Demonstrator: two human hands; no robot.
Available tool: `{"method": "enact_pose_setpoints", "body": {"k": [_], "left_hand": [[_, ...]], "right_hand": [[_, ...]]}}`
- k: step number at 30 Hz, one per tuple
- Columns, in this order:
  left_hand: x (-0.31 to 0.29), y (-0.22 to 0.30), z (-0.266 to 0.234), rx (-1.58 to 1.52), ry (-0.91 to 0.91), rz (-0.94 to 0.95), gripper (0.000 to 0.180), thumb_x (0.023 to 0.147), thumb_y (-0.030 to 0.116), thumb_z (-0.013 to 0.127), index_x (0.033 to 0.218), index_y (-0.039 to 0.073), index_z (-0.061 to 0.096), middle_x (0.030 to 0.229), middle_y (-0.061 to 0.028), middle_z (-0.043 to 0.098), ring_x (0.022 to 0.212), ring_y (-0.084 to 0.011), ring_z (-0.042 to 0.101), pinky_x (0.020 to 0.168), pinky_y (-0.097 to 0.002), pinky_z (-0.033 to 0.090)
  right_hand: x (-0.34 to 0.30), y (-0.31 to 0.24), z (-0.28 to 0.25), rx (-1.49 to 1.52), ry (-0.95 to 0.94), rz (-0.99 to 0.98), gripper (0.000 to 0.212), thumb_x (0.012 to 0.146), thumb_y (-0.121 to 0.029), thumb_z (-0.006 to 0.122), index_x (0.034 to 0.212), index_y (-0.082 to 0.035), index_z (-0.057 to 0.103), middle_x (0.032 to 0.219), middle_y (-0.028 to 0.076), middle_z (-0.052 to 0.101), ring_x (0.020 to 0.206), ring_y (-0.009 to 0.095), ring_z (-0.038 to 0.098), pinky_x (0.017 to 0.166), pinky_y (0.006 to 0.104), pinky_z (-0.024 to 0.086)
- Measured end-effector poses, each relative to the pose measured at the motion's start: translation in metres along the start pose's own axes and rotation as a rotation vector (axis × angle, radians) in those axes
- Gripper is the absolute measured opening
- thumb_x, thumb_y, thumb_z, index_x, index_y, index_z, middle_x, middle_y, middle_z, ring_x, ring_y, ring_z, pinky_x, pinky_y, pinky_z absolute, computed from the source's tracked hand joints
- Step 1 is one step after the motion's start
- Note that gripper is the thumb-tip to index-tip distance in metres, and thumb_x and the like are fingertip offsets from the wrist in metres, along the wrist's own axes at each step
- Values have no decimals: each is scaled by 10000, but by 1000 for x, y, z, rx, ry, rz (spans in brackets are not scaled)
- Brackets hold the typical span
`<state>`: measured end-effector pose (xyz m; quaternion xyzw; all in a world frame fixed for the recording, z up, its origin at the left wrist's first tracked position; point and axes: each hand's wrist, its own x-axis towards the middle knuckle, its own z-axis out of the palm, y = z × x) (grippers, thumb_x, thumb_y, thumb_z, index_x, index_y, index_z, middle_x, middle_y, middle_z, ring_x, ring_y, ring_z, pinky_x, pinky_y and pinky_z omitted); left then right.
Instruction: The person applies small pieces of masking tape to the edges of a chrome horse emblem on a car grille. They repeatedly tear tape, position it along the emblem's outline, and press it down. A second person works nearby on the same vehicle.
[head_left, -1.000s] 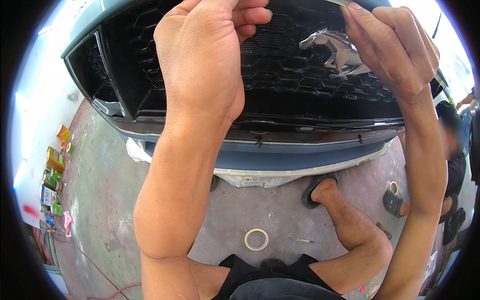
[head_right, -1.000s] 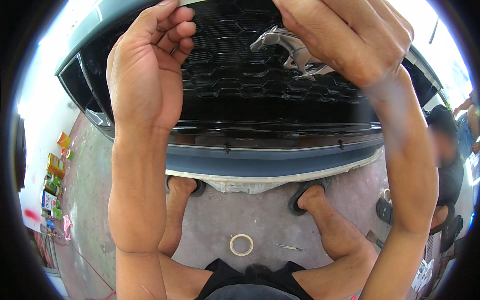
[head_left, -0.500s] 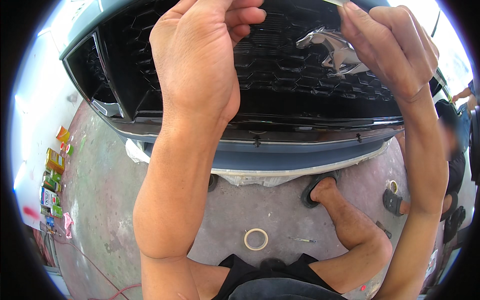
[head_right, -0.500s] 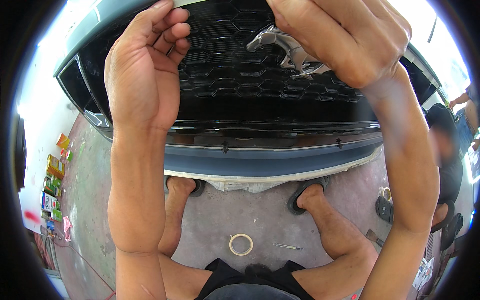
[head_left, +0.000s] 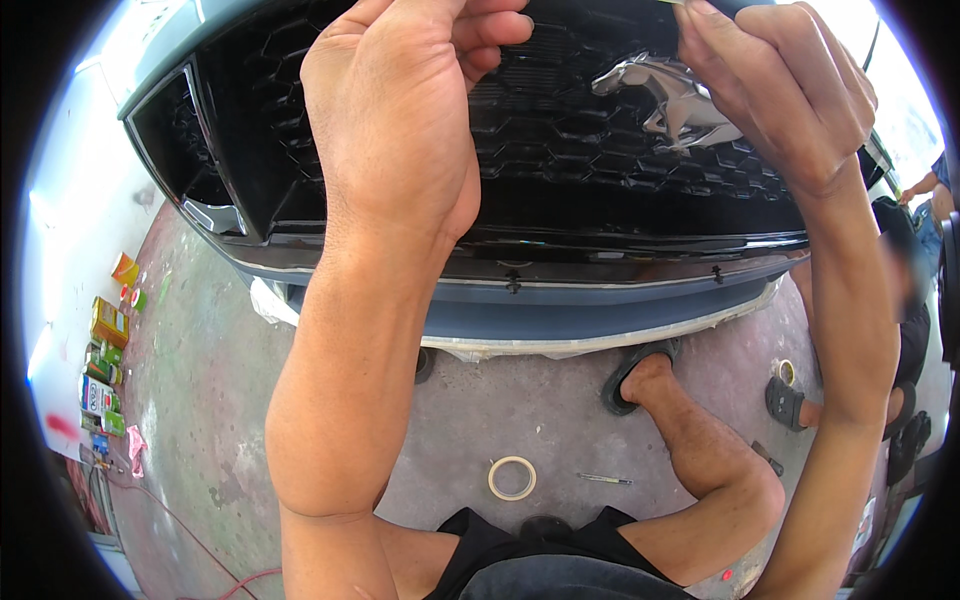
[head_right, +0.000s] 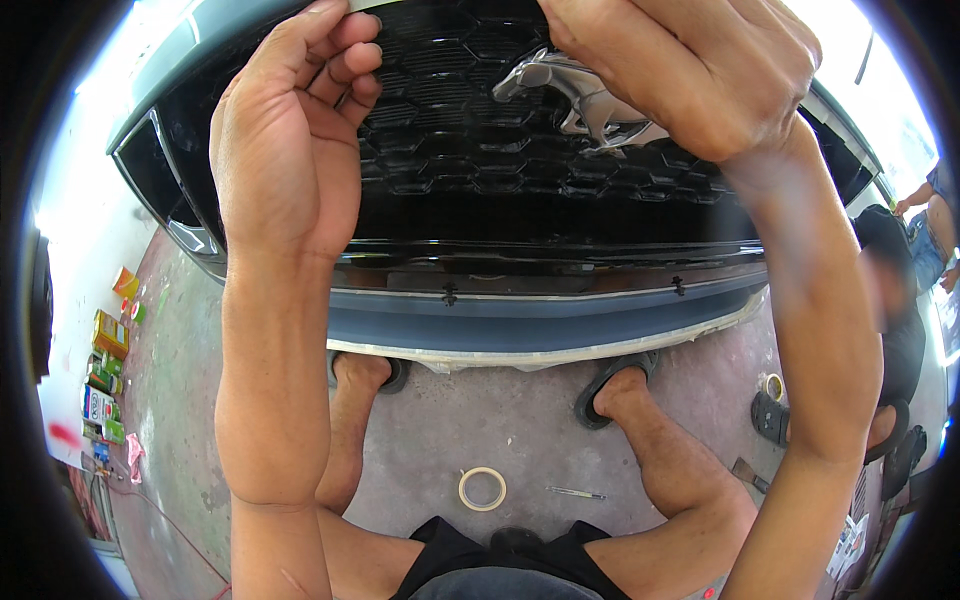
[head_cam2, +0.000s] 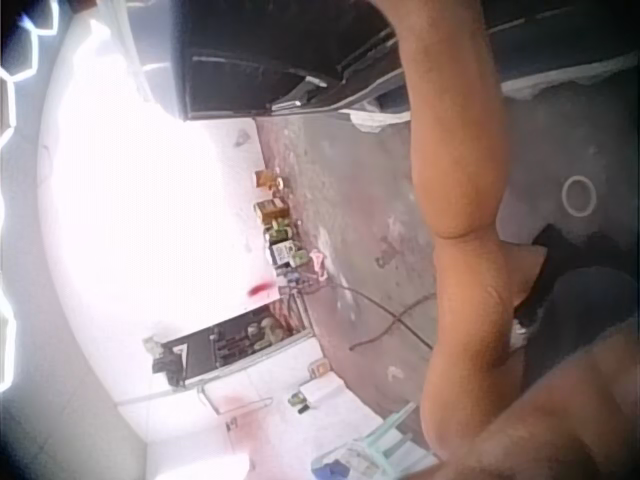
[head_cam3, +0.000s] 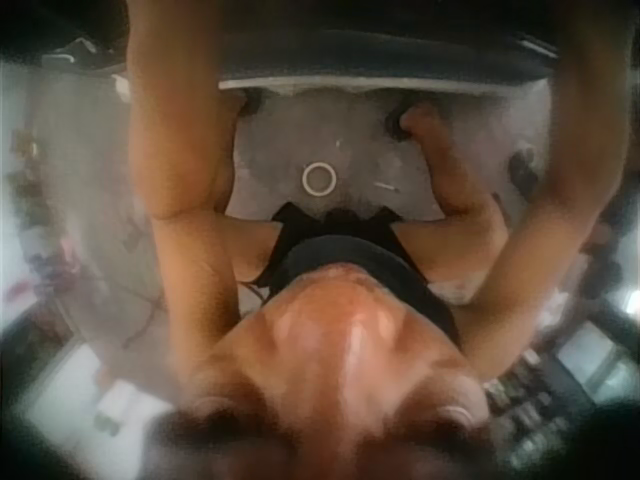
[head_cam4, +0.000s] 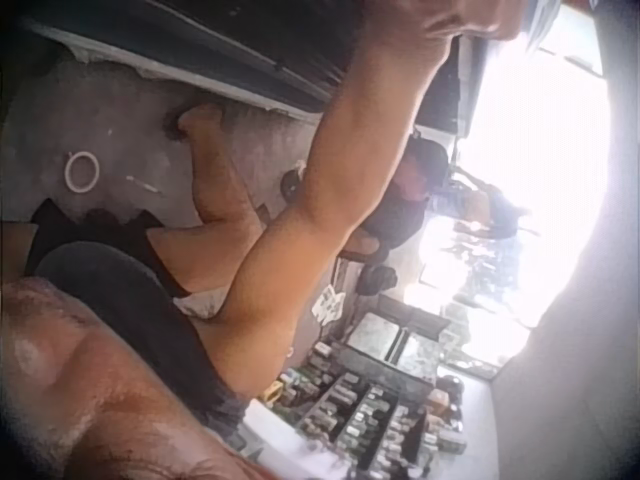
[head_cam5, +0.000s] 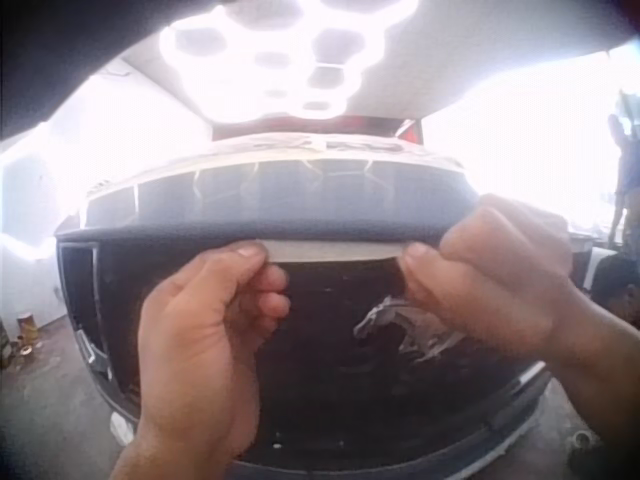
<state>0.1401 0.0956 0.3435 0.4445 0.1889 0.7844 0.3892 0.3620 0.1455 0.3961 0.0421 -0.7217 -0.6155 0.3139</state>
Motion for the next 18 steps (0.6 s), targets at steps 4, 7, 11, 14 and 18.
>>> {"method": "enact_pose_setpoints", "body": {"k": [4,7,11,14,18], "left_hand": [[-1,3,1,-18,1,-24,130,976,120,638,939,16,708,835,-52,695,719,-120,636,721,-250,519],[1,-1,1,-16,3,-1,131,975,117,639,943,11,709,836,-55,694,720,-122,637,720,-251,521],[2,-4,-3,-25,-25,9,124,968,110,647,951,6,711,839,-59,694,724,-127,636,726,-255,517],[3,-4,-5,-21,-49,10,122,964,109,653,953,5,715,837,-59,693,725,-127,634,728,-255,513],[2,-5,-12,7,-63,23,121,965,110,655,956,6,717,839,-59,695,726,-127,635,730,-256,514]], "right_hand": [[2,10,-7,-7,-57,-76,241,753,21,791,980,5,712,751,23,612,620,142,591,480,281,441],[4,6,-15,5,-158,-59,266,748,14,793,999,2,710,750,24,612,618,147,591,477,282,435],[-23,17,-14,18,-241,-66,317,730,-47,851,1023,-40,732,762,18,611,606,145,595,485,265,449],[-10,19,-17,-14,-122,-79,367,728,-101,931,1060,-105,777,814,6,609,629,131,612,515,221,483],[-22,16,-22,-19,-122,-37,458,697,-116,955,1112,-113,763,855,19,595,631,143,608,514,229,481]]}}
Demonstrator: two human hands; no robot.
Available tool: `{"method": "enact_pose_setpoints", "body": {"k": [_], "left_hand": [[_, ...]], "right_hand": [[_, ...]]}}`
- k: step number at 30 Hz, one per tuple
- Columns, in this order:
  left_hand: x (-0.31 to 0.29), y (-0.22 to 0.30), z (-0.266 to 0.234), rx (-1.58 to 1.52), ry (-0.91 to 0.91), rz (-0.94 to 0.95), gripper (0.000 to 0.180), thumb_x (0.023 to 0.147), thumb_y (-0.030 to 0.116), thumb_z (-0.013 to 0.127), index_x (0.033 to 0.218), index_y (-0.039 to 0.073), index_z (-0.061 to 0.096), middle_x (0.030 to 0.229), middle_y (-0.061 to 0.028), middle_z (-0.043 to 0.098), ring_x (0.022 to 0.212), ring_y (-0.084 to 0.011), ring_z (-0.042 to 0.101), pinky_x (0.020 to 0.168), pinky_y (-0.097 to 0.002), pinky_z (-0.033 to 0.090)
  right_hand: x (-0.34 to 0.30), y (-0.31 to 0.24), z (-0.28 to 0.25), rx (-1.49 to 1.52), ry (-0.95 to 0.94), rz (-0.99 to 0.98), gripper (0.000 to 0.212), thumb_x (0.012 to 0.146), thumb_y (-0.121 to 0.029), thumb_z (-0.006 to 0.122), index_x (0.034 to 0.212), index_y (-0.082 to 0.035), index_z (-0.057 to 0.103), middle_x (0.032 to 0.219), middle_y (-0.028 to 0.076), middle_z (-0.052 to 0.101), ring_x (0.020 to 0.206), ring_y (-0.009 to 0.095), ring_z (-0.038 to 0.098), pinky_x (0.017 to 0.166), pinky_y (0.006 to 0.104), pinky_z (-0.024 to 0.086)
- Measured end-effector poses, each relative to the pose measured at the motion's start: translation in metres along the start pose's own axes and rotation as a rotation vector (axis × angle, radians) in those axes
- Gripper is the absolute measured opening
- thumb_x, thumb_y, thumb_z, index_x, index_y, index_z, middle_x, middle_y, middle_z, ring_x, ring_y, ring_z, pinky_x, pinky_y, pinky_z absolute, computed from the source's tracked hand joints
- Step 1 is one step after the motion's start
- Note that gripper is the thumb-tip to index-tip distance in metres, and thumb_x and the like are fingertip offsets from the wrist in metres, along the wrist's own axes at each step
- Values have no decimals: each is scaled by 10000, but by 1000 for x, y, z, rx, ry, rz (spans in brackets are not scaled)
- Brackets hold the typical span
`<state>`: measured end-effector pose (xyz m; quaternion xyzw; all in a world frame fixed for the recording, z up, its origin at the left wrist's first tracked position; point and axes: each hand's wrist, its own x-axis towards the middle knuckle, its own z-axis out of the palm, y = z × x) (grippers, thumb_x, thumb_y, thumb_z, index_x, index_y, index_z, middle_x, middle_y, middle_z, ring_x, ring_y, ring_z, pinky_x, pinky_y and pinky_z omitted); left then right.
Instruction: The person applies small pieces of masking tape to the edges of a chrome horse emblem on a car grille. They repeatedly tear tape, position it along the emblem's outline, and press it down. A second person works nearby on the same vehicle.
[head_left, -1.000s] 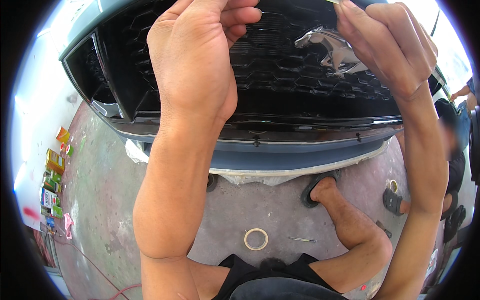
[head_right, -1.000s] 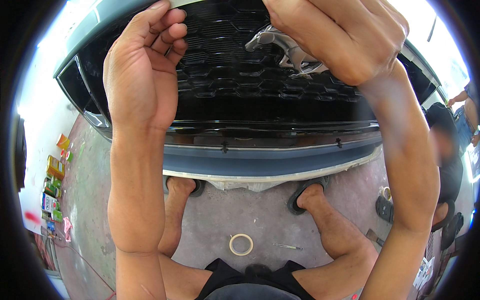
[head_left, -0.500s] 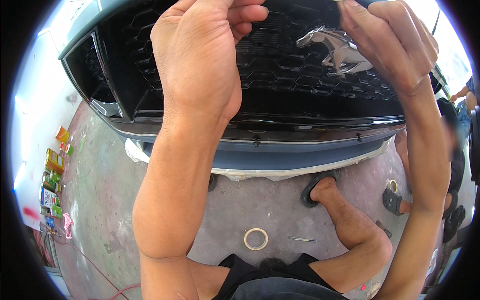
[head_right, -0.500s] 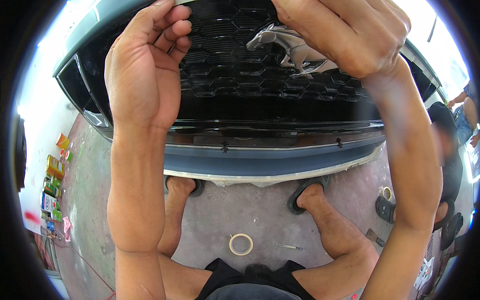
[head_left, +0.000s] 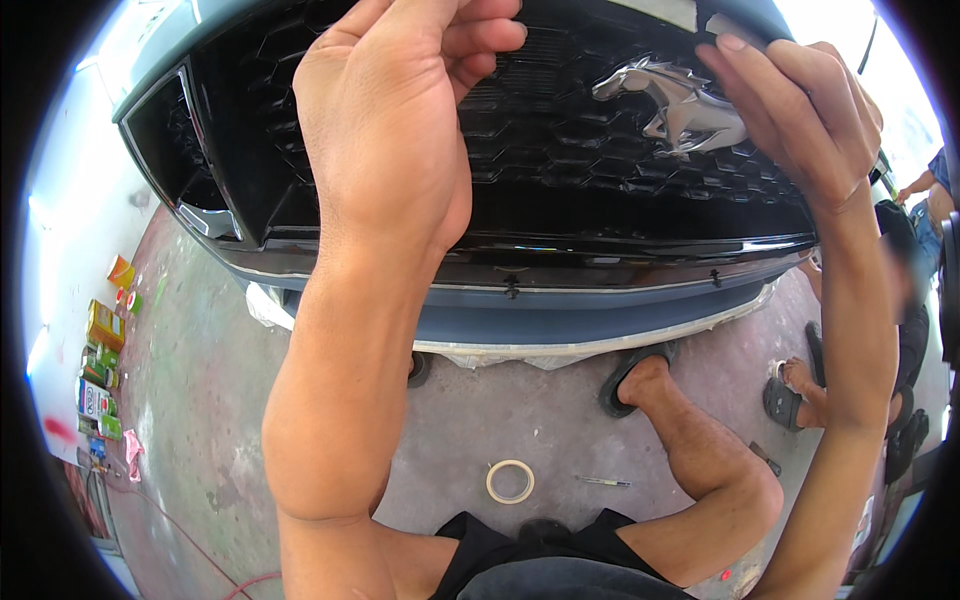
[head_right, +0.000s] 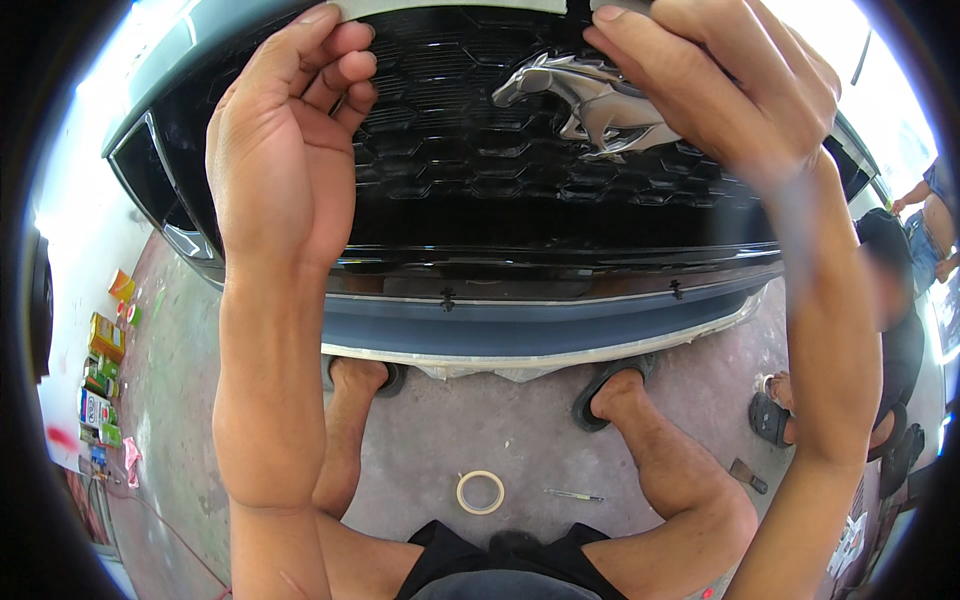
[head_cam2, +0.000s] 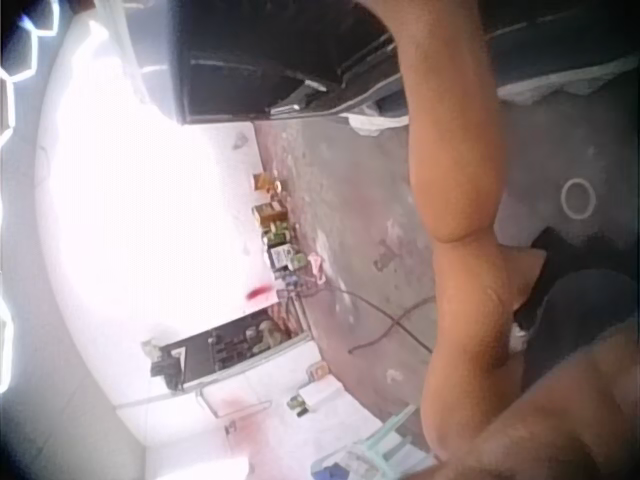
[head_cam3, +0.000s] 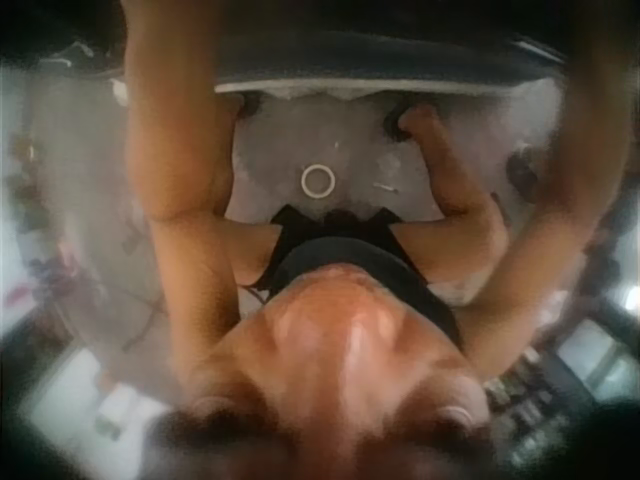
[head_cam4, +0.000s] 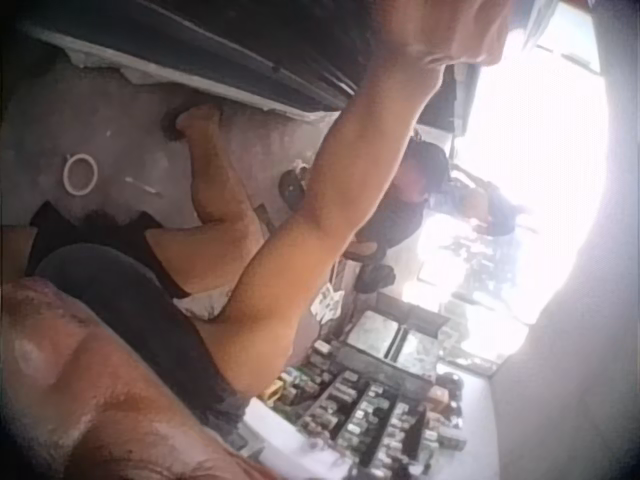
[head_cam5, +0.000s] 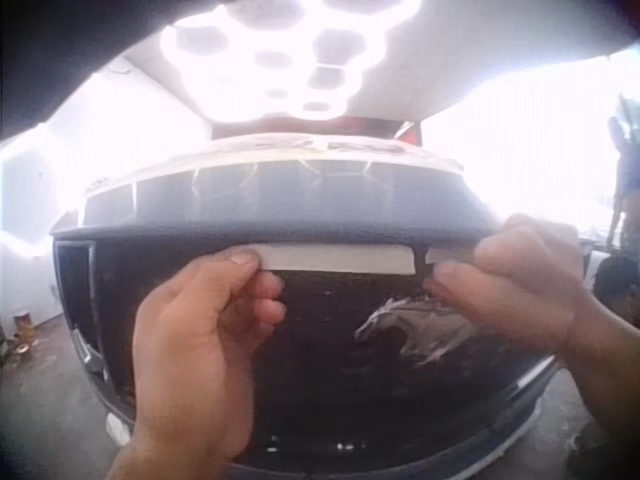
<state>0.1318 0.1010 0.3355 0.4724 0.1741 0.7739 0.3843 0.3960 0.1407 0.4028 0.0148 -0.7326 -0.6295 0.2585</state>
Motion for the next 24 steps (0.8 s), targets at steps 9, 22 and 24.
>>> {"method": "enact_pose_setpoints", "body": {"k": [9,22,24], "left_hand": [[-1,-1,-5,30,-17,14,121,965,112,658,962,8,721,842,-59,699,728,-126,639,734,-257,516],[-2,-1,-7,35,-34,12,122,967,116,664,972,12,728,847,-59,705,732,-125,644,740,-259,519],[-2,-2,-5,33,-36,11,122,967,116,664,973,13,729,847,-59,706,732,-124,645,741,-259,520]], "right_hand": [[29,-26,20,-142,209,83,308,719,-88,866,995,-62,730,766,20,611,592,150,598,490,263,460],[22,-21,29,-194,229,106,128,751,-35,800,835,-70,709,656,-7,564,517,140,535,443,288,409],[22,-21,27,-216,196,102,131,752,-32,801,837,-72,710,656,-10,562,517,135,529,444,286,407]]}}
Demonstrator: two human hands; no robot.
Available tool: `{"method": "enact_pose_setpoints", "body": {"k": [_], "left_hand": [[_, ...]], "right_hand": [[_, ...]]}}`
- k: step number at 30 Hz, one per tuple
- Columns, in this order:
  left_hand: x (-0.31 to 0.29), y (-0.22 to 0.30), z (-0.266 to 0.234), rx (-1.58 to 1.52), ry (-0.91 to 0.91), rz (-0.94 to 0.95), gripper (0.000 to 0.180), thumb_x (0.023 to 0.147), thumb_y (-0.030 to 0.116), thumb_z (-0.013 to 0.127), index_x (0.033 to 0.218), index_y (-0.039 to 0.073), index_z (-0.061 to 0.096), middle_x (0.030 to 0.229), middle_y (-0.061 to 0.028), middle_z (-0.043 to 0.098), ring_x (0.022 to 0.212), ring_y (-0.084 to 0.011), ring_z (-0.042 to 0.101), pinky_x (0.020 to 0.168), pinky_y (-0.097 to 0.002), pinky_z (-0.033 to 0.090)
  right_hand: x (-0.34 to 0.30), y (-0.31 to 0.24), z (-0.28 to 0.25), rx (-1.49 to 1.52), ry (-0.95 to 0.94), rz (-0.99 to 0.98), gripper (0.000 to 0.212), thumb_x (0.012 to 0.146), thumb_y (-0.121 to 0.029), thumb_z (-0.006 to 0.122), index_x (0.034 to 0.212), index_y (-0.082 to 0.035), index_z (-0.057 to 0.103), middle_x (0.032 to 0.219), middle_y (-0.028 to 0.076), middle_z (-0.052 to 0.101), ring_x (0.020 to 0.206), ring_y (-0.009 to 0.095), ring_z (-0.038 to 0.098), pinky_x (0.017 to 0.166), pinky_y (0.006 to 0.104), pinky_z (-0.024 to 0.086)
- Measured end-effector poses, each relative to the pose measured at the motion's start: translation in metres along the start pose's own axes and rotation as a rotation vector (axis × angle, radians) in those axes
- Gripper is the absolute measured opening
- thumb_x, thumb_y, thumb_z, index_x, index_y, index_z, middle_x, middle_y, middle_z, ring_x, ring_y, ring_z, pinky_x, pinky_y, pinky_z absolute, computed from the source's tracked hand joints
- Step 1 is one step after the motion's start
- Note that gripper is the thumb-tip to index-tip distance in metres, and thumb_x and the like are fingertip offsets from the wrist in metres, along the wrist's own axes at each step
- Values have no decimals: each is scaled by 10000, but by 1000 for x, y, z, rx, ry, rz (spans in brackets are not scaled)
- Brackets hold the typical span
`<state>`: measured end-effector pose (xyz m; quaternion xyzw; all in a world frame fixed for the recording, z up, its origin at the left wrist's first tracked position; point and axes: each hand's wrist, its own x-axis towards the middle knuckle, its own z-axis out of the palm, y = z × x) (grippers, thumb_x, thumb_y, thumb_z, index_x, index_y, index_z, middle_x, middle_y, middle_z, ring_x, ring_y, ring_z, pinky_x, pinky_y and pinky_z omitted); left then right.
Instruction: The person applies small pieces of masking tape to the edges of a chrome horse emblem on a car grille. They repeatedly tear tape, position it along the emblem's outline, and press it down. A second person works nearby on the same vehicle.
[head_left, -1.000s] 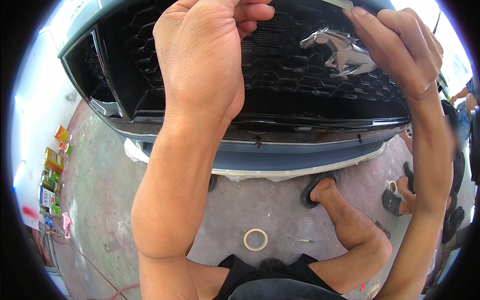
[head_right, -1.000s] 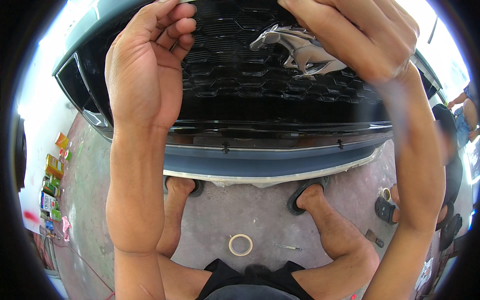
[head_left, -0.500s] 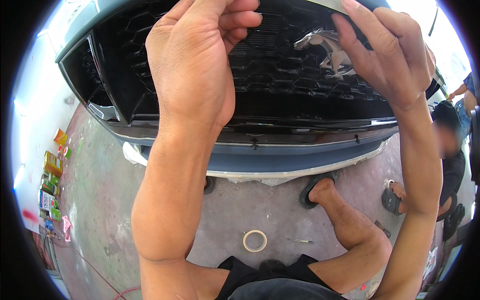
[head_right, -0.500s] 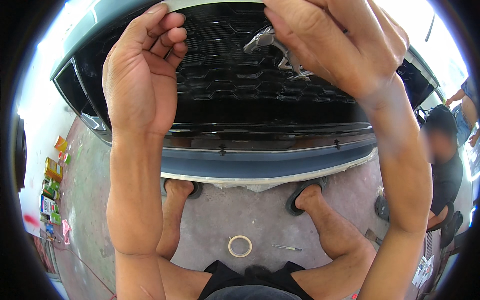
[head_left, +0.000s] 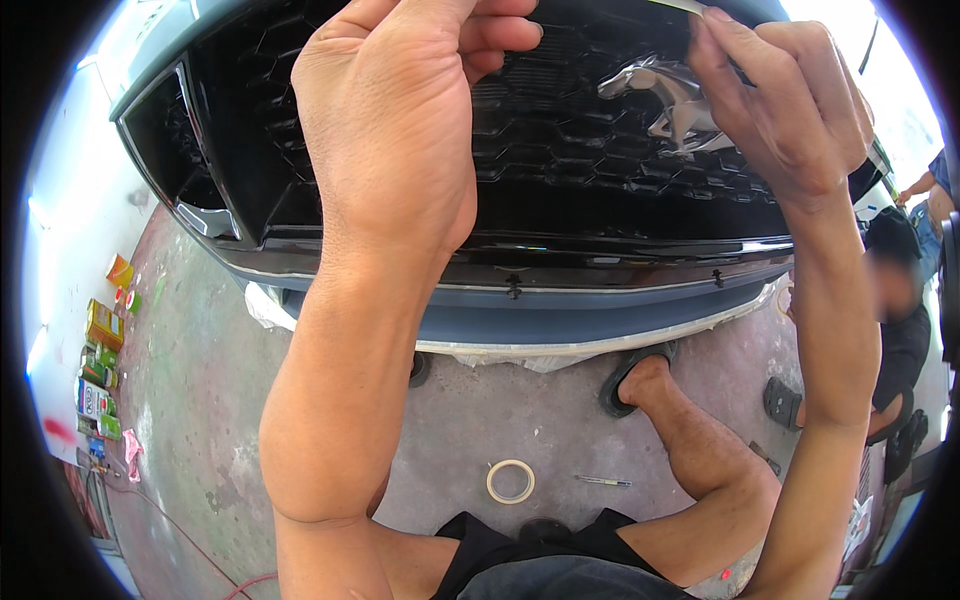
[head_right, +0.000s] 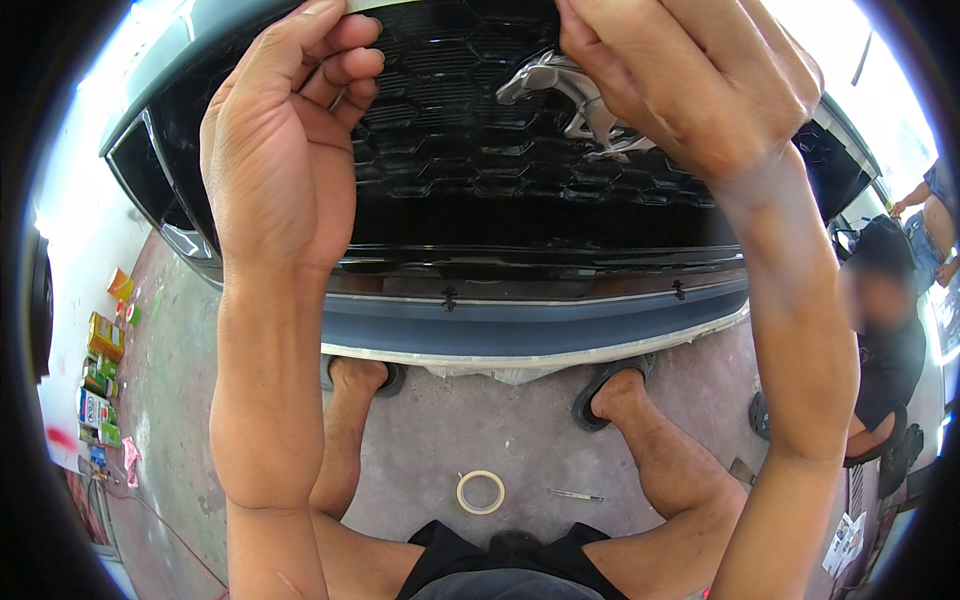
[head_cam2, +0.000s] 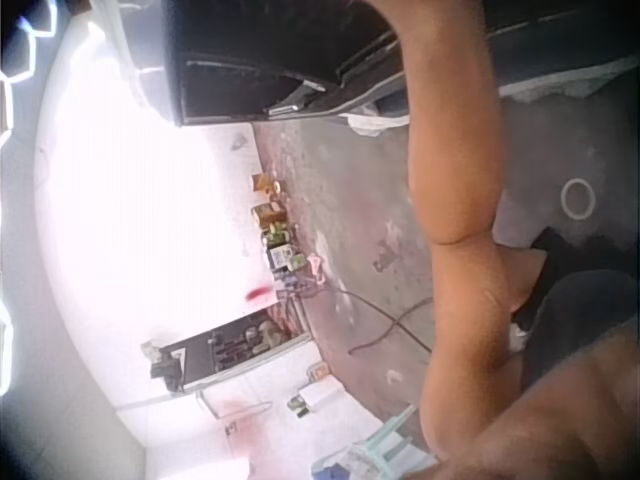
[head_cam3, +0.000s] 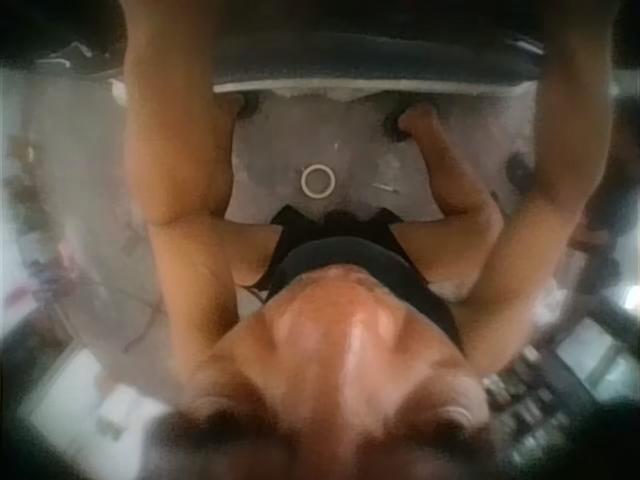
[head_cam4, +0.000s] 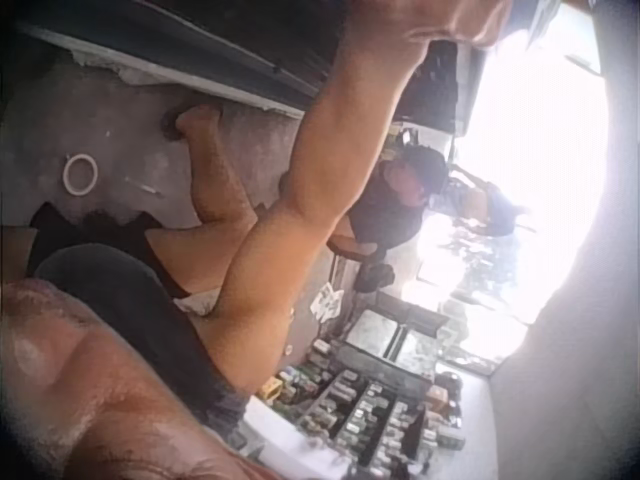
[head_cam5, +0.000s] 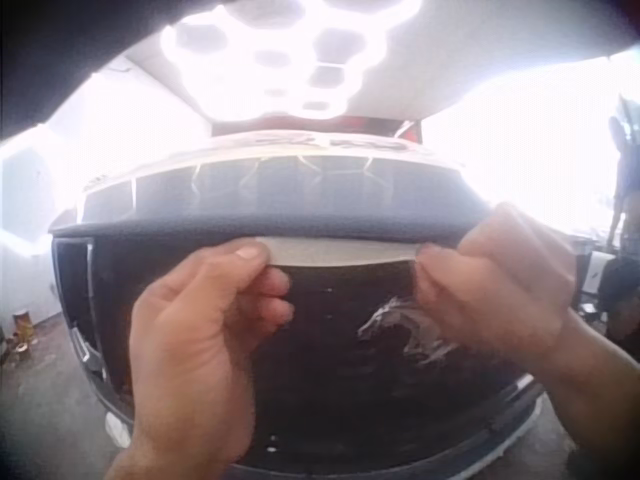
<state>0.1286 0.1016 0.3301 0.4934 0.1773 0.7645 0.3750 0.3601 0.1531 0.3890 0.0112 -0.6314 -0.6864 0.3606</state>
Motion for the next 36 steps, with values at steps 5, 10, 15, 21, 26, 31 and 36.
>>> {"method": "enact_pose_setpoints", "body": {"k": [5,10,15,21,26,31,36], "left_hand": [[-1,-1,0,9,3,3,122,968,118,666,977,15,731,849,-60,708,734,-124,647,743,-260,521],[0,-2,0,14,6,6,122,968,119,668,981,16,734,851,-60,711,735,-123,649,745,-261,522],[0,-3,1,17,10,10,123,969,120,670,985,18,736,853,-60,713,736,-123,651,747,-262,523],[0,-4,1,14,11,10,124,969,122,673,989,19,739,855,-60,716,738,-122,653,750,-263,524],[1,-5,1,11,8,7,124,970,123,675,993,21,741,857,-60,718,739,-122,655,752,-263,525],[0,-6,1,13,9,6,125,970,125,677,996,22,744,859,-61,720,740,-121,657,754,-264,527],[1,-7,3,8,6,5,126,971,126,679,1000,24,746,860,-61,723,742,-121,659,757,-265,528]], "right_hand": [[-10,-2,3,117,35,61,164,754,-42,822,877,-62,716,664,-17,552,536,120,515,455,275,394],[3,4,-7,102,-35,-75,217,744,-48,828,933,-38,723,685,-19,561,553,118,521,462,271,385],[5,9,-11,125,-87,-118,227,741,-37,812,951,-32,727,709,-16,573,563,123,536,466,278,394],[2,15,-4,158,-35,-160,230,733,-39,807,945,-36,716,692,-16,555,549,132,530,464,278,395],[8,17,-8,99,-58,-220,226,725,-48,815,921,-42,703,676,-10,547,535,134,522,442,276,379],[5,16,-2,116,6,-180,221,723,-38,812,914,-39,701,661,-8,540,518,137,516,428,279,373],[-5,14,-3,26,-58,-104,191,715,-65,812,878,-85,715,665,-11,551,558,152,538,476,303,404]]}}
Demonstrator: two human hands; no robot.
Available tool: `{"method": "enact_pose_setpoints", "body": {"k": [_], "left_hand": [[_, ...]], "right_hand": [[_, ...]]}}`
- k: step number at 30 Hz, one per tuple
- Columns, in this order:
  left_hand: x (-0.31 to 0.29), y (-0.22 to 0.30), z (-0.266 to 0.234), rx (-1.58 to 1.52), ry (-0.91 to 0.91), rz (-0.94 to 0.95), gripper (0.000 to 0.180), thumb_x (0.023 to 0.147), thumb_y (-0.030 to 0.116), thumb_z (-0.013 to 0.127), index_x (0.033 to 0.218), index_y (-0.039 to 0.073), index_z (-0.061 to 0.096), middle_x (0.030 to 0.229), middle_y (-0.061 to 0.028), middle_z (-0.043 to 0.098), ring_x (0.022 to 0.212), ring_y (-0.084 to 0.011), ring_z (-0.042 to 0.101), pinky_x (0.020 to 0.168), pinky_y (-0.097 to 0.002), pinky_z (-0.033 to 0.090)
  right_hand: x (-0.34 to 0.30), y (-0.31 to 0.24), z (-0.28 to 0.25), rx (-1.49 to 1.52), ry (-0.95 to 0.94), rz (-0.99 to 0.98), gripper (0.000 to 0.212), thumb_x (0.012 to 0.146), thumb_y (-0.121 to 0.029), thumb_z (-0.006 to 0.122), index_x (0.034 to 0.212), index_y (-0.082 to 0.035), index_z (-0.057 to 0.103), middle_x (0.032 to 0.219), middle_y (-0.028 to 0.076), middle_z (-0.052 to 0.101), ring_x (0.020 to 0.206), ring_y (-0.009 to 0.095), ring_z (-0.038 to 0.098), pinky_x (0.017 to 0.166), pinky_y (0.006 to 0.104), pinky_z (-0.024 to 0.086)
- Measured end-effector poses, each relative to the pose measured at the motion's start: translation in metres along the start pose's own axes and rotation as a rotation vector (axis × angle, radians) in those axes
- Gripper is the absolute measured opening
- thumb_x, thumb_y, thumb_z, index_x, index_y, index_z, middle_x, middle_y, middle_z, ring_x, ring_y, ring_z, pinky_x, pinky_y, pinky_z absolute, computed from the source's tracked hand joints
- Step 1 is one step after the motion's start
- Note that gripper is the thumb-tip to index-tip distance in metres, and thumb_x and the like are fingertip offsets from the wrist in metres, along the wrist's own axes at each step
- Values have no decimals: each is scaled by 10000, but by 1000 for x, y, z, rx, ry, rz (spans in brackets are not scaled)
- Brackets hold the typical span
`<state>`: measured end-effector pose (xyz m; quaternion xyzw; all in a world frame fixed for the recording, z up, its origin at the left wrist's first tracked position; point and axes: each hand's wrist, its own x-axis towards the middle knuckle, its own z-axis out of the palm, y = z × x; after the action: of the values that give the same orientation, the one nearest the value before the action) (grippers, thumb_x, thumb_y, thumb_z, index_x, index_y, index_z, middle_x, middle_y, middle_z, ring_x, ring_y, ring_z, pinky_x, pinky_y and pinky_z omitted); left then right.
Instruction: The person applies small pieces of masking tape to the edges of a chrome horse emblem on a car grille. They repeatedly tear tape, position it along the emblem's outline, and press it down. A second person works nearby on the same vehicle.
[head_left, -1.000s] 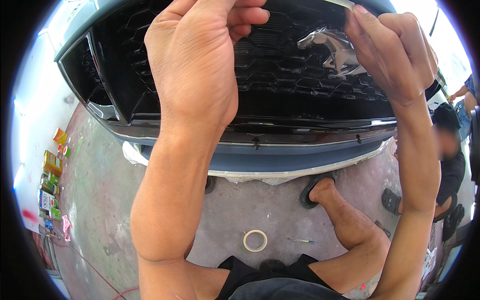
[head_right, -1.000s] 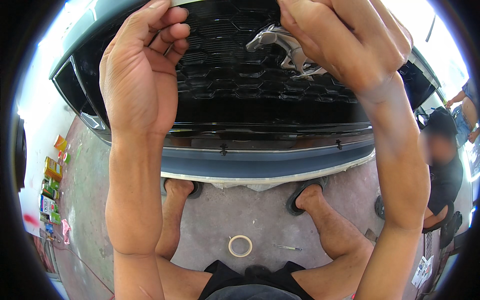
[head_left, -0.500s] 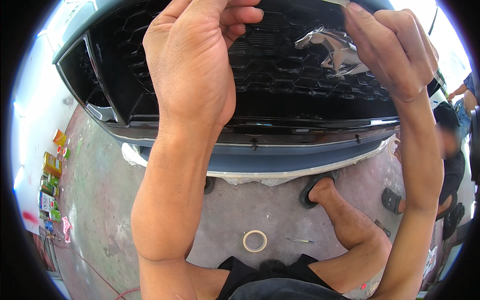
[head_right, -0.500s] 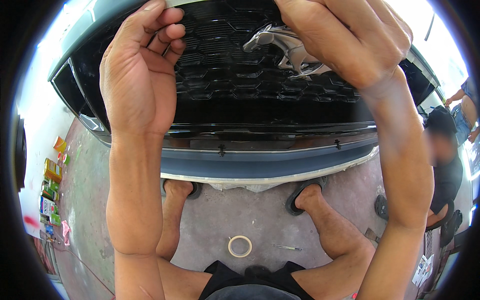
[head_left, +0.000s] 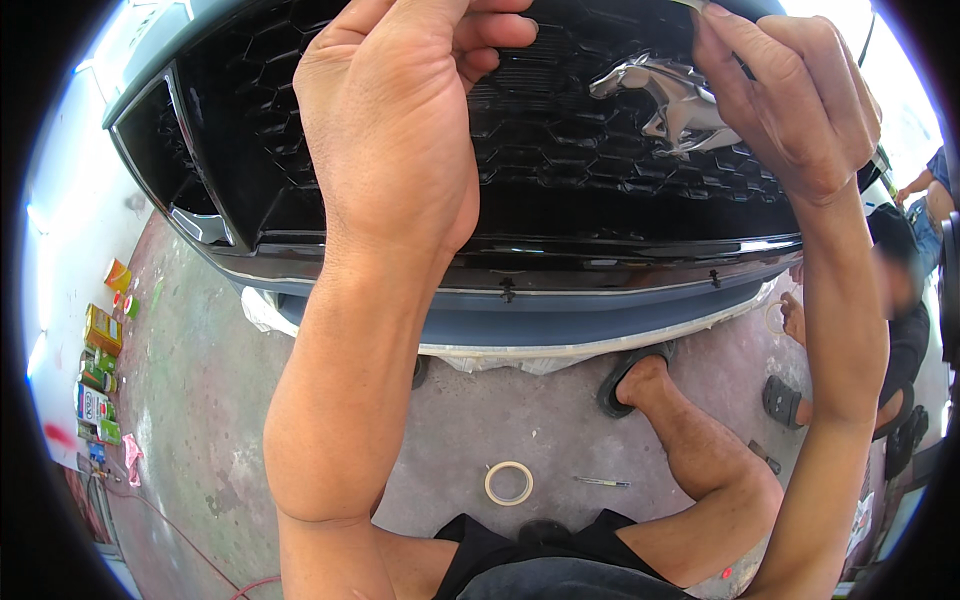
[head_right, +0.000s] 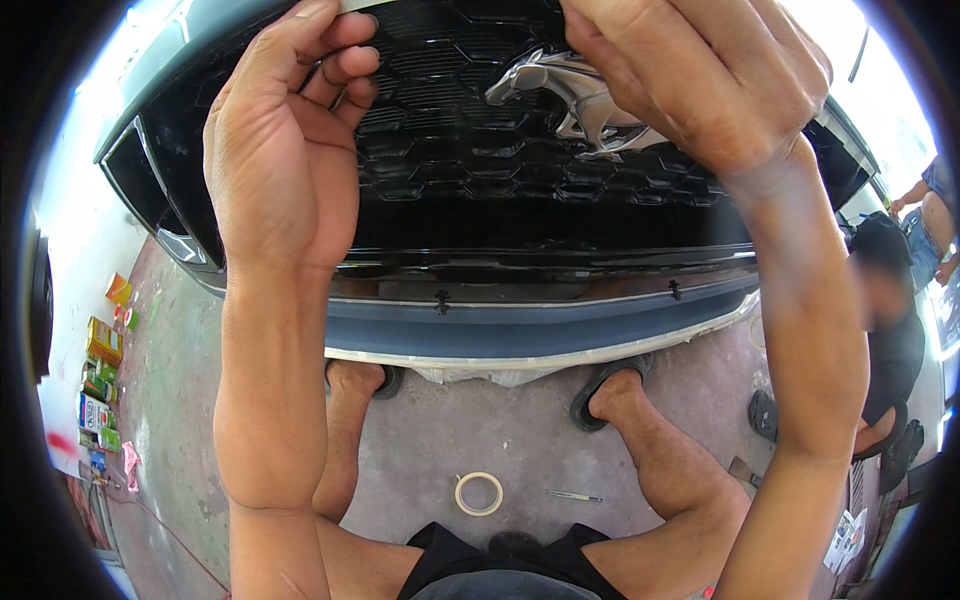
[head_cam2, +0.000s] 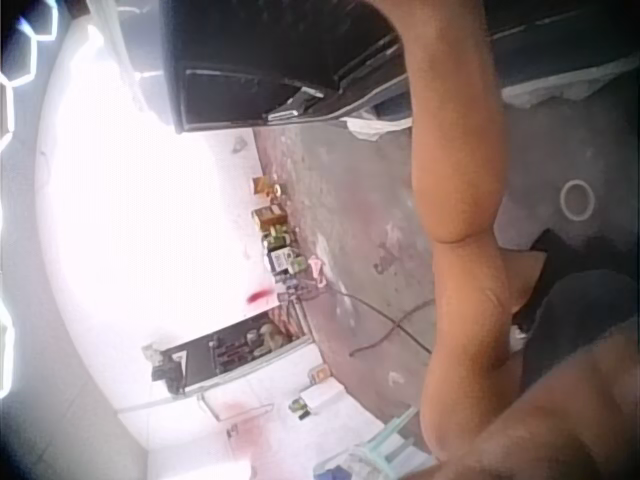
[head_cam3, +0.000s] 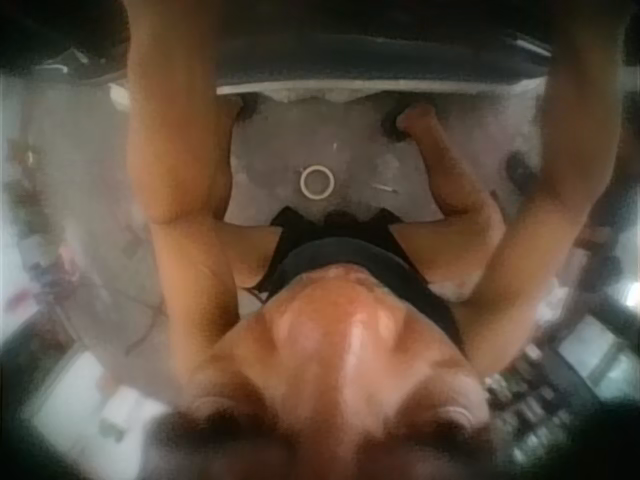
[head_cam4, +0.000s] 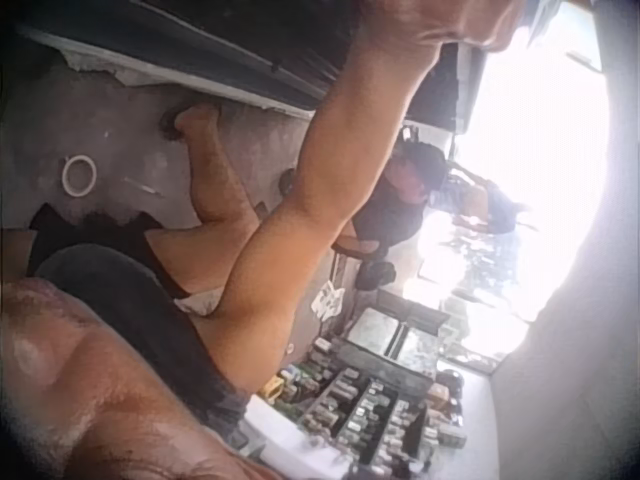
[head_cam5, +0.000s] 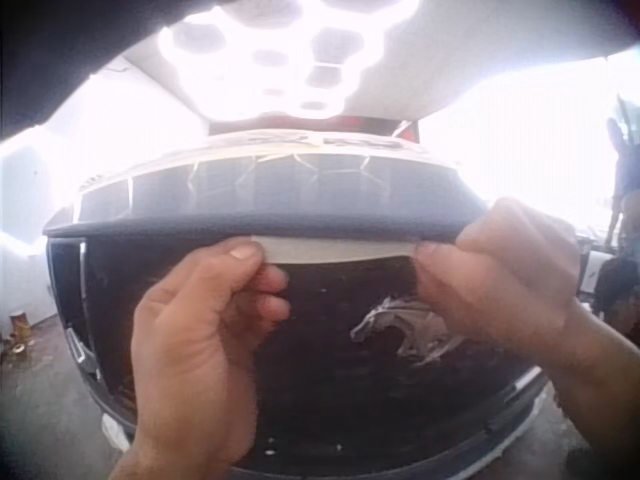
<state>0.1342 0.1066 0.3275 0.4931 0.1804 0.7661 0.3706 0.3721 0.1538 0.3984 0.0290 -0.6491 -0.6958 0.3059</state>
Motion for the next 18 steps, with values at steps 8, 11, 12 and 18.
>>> {"method": "enact_pose_setpoints", "body": {"k": [8,11,12,18], "left_hand": [[1,-1,2,-2,-6,-4,127,972,128,682,1006,26,750,863,-61,726,744,-120,663,760,-266,529],[1,-2,3,-6,-11,-5,128,972,129,683,1008,27,752,864,-61,727,745,-119,664,762,-267,530],[1,-3,3,-4,-11,-5,128,972,129,683,1009,28,752,865,-61,728,745,-119,664,762,-267,530],[2,-4,5,0,-14,-5,129,973,131,686,1014,29,755,867,-61,731,746,-119,667,765,-268,532]], "right_hand": [[-5,-11,0,-165,-80,150,144,677,-136,822,777,-175,725,698,-18,574,591,183,557,515,324,428],[4,-14,1,-123,11,187,151,672,-117,816,782,-159,721,702,-13,580,590,180,560,512,322,437],[3,-12,-1,-136,-6,149,151,673,-110,815,781,-151,718,701,-9,582,585,179,561,507,321,440],[-4,-6,-4,-21,-28,150,260,717,-128,888,931,-125,740,776,3,638,623,137,630,530,234,501]]}}
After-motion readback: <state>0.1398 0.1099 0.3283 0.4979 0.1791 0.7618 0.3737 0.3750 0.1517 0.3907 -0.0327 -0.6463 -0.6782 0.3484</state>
